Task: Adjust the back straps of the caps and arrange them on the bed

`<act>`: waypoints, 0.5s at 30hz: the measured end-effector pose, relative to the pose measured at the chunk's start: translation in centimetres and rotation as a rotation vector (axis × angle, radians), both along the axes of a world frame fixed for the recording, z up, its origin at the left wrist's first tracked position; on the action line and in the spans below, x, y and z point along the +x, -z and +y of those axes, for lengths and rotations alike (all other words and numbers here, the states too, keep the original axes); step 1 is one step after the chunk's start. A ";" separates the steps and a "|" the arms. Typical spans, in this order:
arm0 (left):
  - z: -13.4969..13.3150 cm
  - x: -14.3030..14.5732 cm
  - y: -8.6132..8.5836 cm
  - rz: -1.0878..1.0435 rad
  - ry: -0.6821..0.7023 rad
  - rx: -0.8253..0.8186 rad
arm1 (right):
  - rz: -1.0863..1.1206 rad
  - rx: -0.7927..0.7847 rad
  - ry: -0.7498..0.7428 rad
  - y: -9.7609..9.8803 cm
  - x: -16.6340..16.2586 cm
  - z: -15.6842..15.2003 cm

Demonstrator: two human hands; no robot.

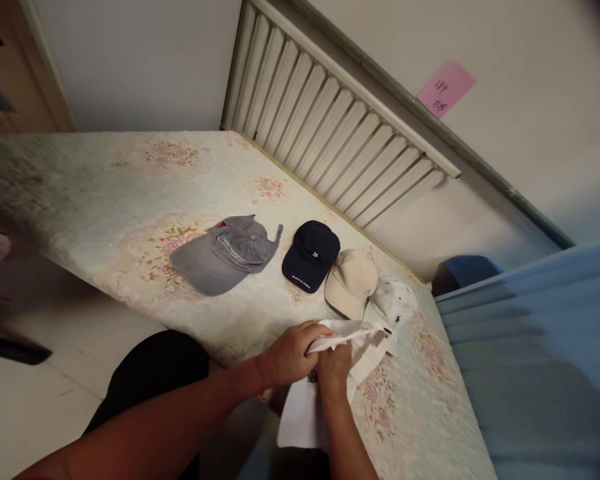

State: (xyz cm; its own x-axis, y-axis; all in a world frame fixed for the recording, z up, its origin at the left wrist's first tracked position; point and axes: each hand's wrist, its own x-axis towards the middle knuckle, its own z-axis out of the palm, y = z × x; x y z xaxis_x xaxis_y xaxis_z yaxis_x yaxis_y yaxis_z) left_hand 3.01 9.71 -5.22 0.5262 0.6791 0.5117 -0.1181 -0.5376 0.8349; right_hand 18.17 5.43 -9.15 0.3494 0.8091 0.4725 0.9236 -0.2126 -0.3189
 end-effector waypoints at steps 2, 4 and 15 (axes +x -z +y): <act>-0.2 0.1 0.2 0.006 -0.013 -0.005 | -0.030 -0.009 0.020 -0.6 0.4 -0.4; -0.3 0.2 0.3 0.013 -0.017 -0.035 | -0.051 -0.016 0.040 -1.1 0.9 -0.8; -0.5 0.2 0.0 0.079 -0.009 -0.247 | 0.050 -0.058 -0.046 -0.2 0.3 -1.6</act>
State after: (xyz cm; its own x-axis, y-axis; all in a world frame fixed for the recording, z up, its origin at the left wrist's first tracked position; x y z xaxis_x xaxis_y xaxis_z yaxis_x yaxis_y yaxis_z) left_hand 3.19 9.24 -5.21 0.5512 0.7832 0.2876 -0.0435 -0.3172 0.9473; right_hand 18.46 3.78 -8.91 0.3333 0.8503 0.4073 0.9160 -0.1896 -0.3536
